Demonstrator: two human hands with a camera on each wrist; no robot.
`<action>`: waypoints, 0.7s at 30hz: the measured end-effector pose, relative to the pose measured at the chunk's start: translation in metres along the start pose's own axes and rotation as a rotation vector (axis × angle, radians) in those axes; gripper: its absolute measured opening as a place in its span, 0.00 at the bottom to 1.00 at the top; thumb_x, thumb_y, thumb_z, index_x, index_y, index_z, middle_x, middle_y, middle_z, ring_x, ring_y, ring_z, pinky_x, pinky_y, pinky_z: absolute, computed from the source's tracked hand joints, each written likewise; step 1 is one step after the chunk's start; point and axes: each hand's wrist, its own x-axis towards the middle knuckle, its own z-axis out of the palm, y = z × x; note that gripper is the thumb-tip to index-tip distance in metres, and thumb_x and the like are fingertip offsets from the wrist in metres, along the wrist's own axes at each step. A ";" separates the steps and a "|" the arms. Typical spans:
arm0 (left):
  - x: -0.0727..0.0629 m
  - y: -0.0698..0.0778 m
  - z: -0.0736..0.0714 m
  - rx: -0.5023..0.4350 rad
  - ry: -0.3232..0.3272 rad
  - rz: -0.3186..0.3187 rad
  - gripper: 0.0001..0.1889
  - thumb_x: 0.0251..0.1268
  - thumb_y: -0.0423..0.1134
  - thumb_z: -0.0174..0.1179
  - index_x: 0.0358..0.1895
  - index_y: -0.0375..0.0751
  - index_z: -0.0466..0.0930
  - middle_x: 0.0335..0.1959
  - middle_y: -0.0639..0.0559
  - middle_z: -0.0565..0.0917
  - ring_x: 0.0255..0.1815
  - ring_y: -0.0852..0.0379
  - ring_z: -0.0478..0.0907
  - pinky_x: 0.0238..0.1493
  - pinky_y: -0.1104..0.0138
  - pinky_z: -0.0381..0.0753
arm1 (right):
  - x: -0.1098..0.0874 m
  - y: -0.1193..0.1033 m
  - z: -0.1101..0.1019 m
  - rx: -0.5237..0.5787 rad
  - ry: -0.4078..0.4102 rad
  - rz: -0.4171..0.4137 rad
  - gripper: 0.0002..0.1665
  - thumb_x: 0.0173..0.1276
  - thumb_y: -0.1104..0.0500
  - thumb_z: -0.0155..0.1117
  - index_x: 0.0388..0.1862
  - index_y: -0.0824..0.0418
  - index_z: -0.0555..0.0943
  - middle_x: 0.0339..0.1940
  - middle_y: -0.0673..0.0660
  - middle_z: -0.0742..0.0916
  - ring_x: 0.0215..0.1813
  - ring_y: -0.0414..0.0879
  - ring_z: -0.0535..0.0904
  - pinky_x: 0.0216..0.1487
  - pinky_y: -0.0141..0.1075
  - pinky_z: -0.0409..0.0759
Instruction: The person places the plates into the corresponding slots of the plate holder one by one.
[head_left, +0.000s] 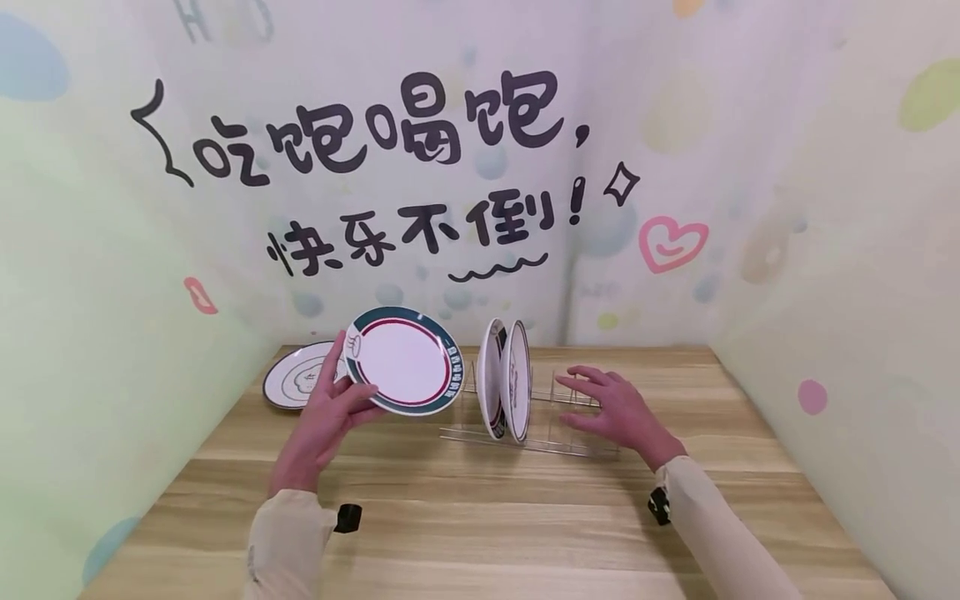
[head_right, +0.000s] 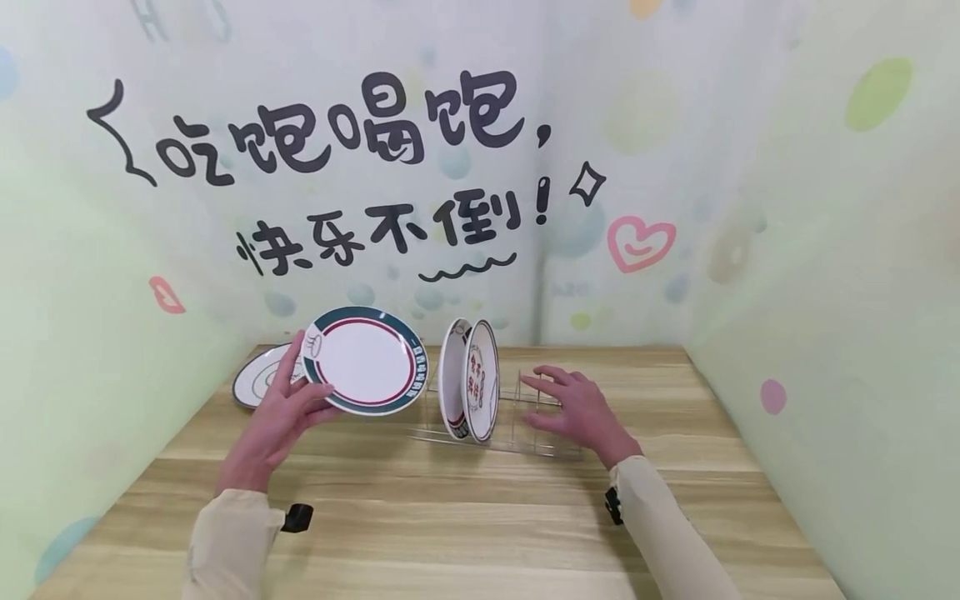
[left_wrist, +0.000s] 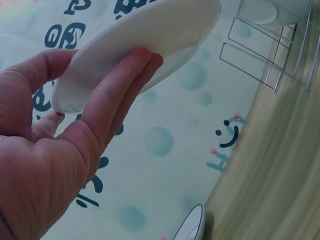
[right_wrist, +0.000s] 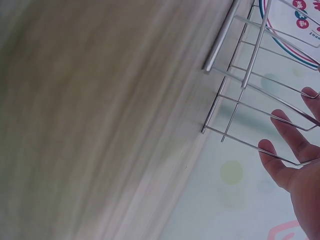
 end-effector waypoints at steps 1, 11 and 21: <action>0.002 0.000 0.003 0.012 0.000 0.002 0.50 0.76 0.25 0.56 0.83 0.79 0.40 0.78 0.32 0.55 0.50 0.47 0.85 0.54 0.55 0.86 | 0.000 0.000 0.000 -0.002 0.002 -0.003 0.40 0.61 0.42 0.78 0.72 0.47 0.79 0.70 0.57 0.79 0.61 0.64 0.78 0.61 0.64 0.76; 0.022 0.002 0.032 0.166 -0.015 0.016 0.52 0.72 0.25 0.60 0.82 0.79 0.45 0.68 0.29 0.64 0.50 0.41 0.84 0.52 0.52 0.87 | 0.000 0.000 0.000 0.000 0.025 -0.014 0.39 0.60 0.44 0.79 0.70 0.48 0.81 0.69 0.57 0.80 0.59 0.63 0.78 0.60 0.63 0.77; 0.031 0.001 0.058 0.237 -0.066 -0.010 0.53 0.68 0.23 0.63 0.82 0.79 0.48 0.65 0.28 0.61 0.51 0.34 0.82 0.53 0.47 0.86 | 0.000 -0.001 -0.002 0.007 -0.002 -0.009 0.38 0.64 0.38 0.74 0.71 0.48 0.80 0.70 0.57 0.80 0.61 0.62 0.78 0.62 0.63 0.76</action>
